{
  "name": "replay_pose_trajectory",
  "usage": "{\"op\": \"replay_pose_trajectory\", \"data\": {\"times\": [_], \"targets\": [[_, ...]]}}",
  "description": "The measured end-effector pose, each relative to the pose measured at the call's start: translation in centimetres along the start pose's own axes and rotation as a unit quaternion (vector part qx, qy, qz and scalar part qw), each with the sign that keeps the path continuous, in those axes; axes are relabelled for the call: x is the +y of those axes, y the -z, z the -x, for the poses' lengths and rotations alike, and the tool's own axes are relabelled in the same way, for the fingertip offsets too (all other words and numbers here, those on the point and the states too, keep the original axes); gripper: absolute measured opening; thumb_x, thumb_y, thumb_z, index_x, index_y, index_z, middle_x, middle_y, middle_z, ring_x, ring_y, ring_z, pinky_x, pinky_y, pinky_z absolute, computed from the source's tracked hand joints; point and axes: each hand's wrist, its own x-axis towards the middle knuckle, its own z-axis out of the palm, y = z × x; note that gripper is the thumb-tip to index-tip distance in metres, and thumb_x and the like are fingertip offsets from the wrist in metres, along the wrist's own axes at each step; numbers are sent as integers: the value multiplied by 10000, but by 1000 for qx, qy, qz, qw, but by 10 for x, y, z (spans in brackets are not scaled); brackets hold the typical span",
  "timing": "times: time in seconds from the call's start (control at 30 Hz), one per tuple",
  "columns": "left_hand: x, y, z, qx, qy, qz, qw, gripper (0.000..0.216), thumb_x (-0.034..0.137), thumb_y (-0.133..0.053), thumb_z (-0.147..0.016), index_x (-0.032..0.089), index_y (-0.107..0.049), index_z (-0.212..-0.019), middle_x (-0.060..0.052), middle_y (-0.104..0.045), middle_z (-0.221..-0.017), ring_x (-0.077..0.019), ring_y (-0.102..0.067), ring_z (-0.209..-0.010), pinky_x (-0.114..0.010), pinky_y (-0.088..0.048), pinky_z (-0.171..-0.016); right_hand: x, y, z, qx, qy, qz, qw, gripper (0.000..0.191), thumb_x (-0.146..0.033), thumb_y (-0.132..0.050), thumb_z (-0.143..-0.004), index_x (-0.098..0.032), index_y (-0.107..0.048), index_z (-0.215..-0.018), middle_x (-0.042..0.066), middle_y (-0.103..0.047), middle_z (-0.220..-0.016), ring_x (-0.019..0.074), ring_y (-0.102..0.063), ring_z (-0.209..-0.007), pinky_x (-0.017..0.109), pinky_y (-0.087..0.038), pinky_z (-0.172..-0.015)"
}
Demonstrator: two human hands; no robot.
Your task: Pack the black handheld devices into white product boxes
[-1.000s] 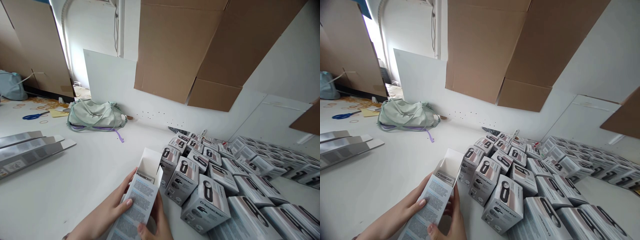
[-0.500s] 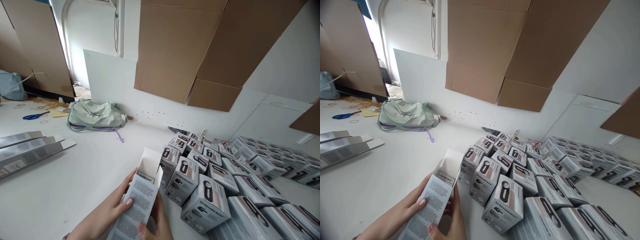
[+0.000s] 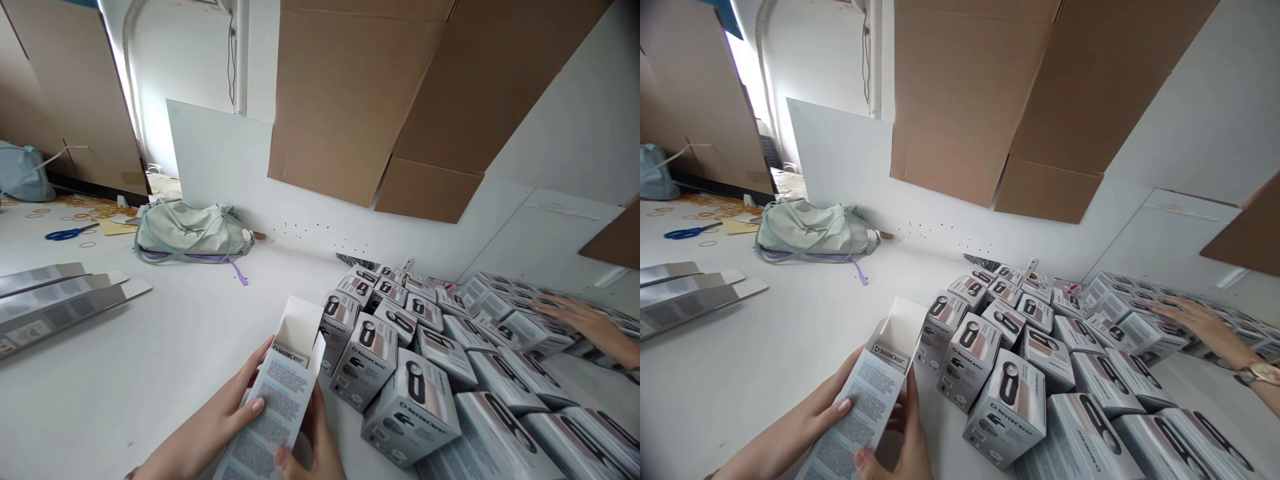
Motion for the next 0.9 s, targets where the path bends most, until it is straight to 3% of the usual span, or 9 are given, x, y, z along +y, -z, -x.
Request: {"op": "replay_pose_trajectory", "data": {"times": [0.57, 0.9], "targets": [[-1, 0, -1, 10, 8, -1, 1000, 746, 606, -441, -924, 322, -165, -1557, -28, -288, -1611, -349, -291, -1455, -498, -295, -1172, 0, 0, 0, -1, 9, -7, 1000, 969, -596, -718, -742, -280, -209, -1504, 134, -567, -1382, 309, -581, -1217, 409, -529, -947], [0, 0, 0, -5, 20, -3, 1000, 766, 636, -418, -918, 348, -114, -1559, 2, -204, -1638, -333, -237, -1477, -471, -262, -1192, 0, -1, -1, 1, -1, 3, 1000, 982, -646, -692, -733, -280, -181, -1487, 138, -566, -1383, 304, -592, -1212, 408, -535, -930]]}}
